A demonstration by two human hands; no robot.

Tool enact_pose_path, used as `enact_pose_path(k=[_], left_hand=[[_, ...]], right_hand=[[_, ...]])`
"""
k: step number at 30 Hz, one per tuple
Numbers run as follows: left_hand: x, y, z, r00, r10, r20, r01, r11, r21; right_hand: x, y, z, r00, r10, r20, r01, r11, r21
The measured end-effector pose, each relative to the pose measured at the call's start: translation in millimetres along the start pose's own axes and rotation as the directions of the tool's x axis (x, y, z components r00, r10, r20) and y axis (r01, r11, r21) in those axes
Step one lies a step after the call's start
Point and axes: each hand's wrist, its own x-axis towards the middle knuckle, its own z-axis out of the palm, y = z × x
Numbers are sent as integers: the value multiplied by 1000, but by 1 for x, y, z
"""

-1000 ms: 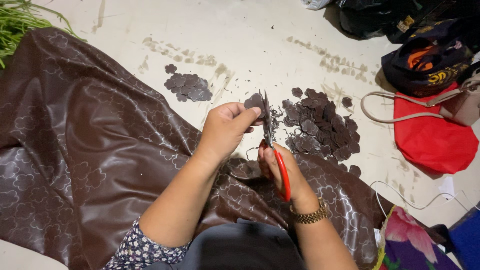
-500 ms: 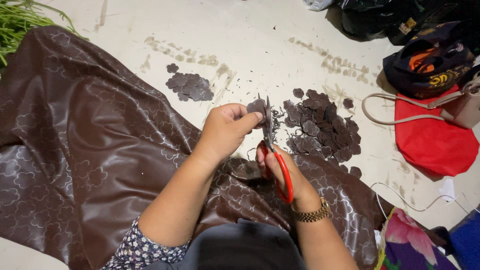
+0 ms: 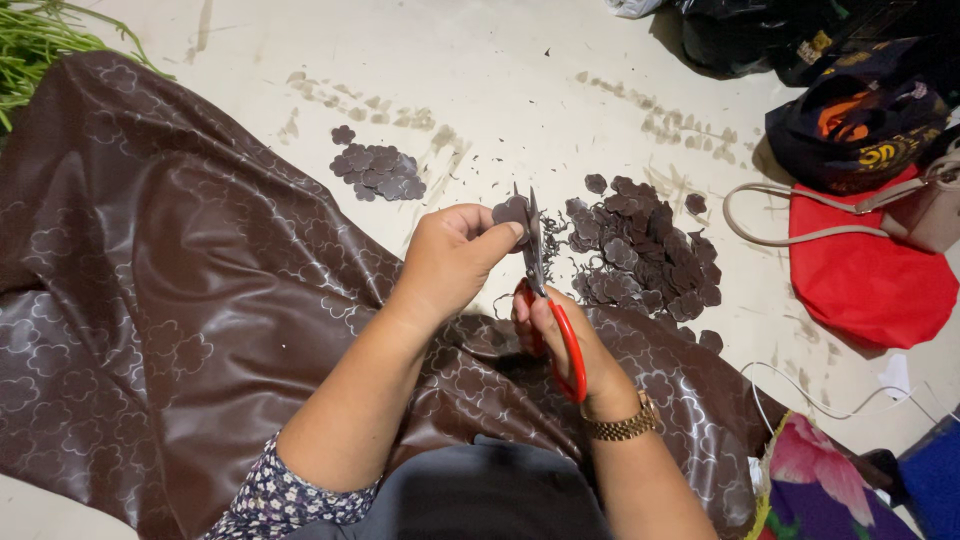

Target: The person sits on the floor and uses red-handled scissors to trim the edges of dark fabric flower cutouts, cutting small notches and scraps off one piece at a time and setting trimmed pieces aside with a pile of finished pieces nearby.

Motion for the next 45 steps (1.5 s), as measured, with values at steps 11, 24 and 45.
enact_pose_path(k=[11,24,45], left_hand=[[4,-4,-4,999,-28,42,31,996,-78],[4,9,-16,994,-82,77,74,992,103],[7,6,-12,993,-94,76,90,994,61]], right_hand=[[0,-1,-1,1000,-22,4,22,997,-74],[3,7,-6,994,-30,107,41,995,-96],[2,2,-4,999,-8,44,11,998,-67]])
